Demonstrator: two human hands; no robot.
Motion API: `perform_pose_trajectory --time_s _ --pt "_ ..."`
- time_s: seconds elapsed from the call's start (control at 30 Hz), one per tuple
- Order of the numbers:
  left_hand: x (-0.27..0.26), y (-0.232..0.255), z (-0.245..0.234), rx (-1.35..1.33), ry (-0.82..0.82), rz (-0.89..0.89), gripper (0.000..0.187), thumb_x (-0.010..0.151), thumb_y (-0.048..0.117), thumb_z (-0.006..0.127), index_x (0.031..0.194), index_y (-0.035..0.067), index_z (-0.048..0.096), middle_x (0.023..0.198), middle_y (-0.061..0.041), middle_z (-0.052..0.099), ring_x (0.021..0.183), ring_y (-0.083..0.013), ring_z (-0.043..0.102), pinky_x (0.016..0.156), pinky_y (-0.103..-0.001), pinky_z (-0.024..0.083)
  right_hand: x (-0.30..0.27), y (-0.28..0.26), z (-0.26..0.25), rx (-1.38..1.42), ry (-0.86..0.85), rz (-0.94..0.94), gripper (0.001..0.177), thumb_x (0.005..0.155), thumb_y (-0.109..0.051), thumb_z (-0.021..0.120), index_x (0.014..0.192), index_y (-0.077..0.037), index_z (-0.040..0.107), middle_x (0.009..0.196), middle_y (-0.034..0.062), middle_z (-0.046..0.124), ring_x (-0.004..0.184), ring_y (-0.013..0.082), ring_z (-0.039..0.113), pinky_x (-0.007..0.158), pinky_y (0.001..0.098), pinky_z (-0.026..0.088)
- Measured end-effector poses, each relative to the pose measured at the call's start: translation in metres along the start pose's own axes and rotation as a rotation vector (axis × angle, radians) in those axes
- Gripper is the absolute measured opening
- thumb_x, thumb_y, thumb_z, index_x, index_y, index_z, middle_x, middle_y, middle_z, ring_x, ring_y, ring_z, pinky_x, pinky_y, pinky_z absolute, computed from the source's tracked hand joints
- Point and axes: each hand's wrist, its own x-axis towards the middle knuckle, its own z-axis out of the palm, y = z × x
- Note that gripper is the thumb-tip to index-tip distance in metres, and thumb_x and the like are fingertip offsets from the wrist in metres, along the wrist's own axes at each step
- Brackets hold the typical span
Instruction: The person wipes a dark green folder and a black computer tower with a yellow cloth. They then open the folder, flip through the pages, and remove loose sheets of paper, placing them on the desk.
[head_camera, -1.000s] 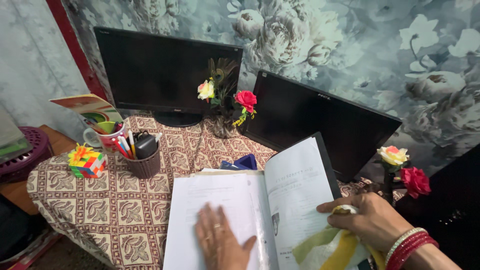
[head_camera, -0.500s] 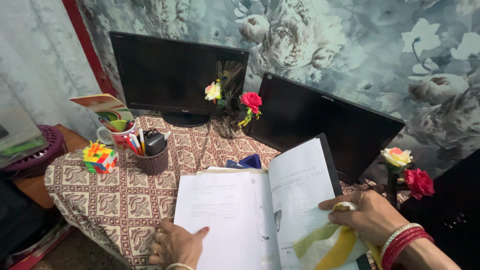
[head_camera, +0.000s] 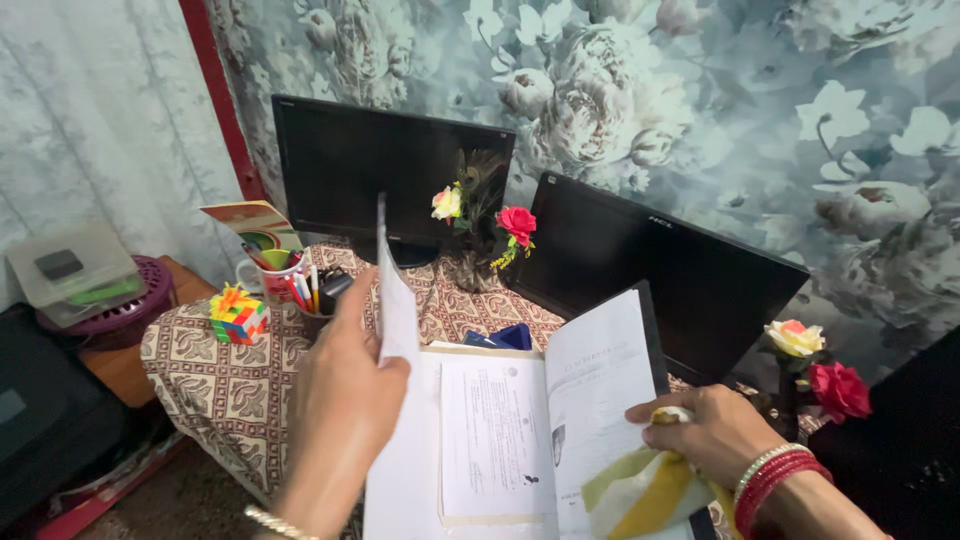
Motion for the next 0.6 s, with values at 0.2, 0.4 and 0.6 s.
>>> perform_pose_trajectory --time_s 0.2,0.4,0.6 --pt "-0.016 0.017 0.06 0.192 -0.059 0.188 0.081 0.082 0.006 0.067 0.153 0.033 0.042 0.128 -0.015 0.06 0.102 -0.0351 0.068 0.085 -0.047 0.056 0.008 -0.003 0.008 -0.055 0.002 -0.131 0.028 0.081 -0.02 0.079 0.108 -0.015 0.085 0.094 0.0146 0.086 0.083 0.0206 0.083 0.083 0.0302 0.063" --pt "-0.035 0.003 0.152 0.141 -0.223 0.219 0.075 0.081 0.002 0.07 0.148 0.017 0.042 0.126 -0.016 0.06 0.108 -0.0358 0.066 0.087 -0.045 0.056 0.014 -0.008 0.012 -0.743 0.101 -0.694 0.026 0.083 -0.032 0.071 0.104 -0.034 0.086 0.122 -0.0071 0.08 0.091 0.015 0.08 0.086 0.0283 0.061" --pt "-0.057 -0.024 0.214 -0.115 -0.338 0.066 0.067 0.084 0.005 0.07 0.145 0.014 0.046 0.128 -0.022 0.057 0.113 -0.0409 0.064 0.094 -0.047 0.054 -0.009 -0.035 0.016 -0.632 0.19 0.049 0.041 0.082 -0.026 0.071 0.119 -0.041 0.078 0.107 0.01 0.08 0.1 0.0282 0.078 0.094 0.0366 0.061"
